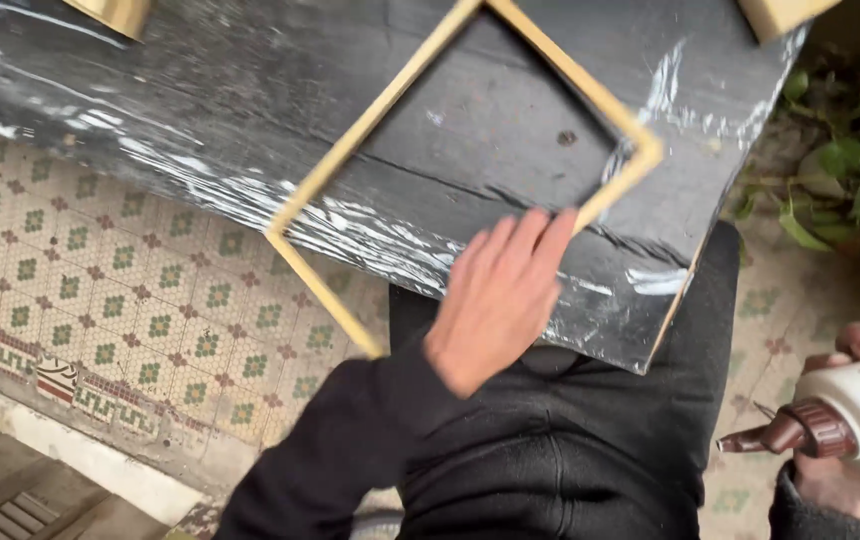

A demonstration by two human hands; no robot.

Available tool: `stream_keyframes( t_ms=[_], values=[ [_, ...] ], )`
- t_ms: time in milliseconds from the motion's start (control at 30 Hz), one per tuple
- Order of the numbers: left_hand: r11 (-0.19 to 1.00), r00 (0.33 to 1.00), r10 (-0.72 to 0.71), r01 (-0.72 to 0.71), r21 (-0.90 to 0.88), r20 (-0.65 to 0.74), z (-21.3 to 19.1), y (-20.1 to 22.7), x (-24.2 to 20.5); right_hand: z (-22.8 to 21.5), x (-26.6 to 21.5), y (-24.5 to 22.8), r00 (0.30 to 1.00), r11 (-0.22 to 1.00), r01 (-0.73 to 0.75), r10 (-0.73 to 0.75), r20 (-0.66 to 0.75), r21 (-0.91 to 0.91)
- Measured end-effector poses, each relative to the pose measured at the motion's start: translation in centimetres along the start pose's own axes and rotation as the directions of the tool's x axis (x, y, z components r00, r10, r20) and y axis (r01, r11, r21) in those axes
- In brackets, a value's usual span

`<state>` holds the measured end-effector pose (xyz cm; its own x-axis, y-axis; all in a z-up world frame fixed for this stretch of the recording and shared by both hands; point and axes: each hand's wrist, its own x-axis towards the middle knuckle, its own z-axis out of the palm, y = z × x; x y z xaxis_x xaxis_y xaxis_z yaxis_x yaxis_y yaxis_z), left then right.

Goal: The person is applying wood glue to small wooden slats and assembling them into rectangular picture frames.

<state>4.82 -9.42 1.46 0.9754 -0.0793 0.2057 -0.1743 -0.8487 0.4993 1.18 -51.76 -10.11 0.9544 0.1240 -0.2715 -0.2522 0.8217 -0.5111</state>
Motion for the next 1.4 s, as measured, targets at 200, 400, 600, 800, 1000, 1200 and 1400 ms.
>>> stream_keyframes(
  t_ms=[200,400,600,800,1000,1200,1400],
  values=[
    [0.983,0.963,-0.095,0.051,0.176,0.252,-1.4,-2.4,-5.9,-0.9,0.3,-0.7,0.958,0.843,-0.286,0.268,0.104,0.455],
    [0.998,0.998,-0.047,0.046,0.039,0.029,1.0,-2.7,-7.3,1.4,3.6,-0.8,0.78,0.62,-0.605,0.588,0.214,0.499],
    [0.991,0.991,-0.124,0.121,-0.064,-0.044,3.2,0.9,-5.2,7.8,3.5,2.4,0.824,0.82,-0.565,0.567,0.007,0.095],
    [0.986,0.972,-0.143,0.123,-0.116,-0.186,6.6,1.0,-5.6,11.7,3.7,5.9,0.999,0.785,0.033,-0.037,0.007,-0.619],
    [0.986,0.942,-0.096,0.046,-0.158,-0.323,8.2,0.5,-6.0,13.2,4.9,7.0,0.926,0.398,0.377,-0.173,0.335,-0.836],
    [0.995,0.931,-0.048,0.013,-0.097,-0.363,10.5,0.3,-6.9,13.5,5.2,6.3,0.895,0.225,0.439,-0.024,0.445,-0.87],
    [0.987,0.944,-0.048,-0.004,-0.16,-0.326,9.4,0.1,-6.0,12.2,5.2,5.9,0.896,0.276,0.433,-0.028,0.444,-0.858]
  ],
)
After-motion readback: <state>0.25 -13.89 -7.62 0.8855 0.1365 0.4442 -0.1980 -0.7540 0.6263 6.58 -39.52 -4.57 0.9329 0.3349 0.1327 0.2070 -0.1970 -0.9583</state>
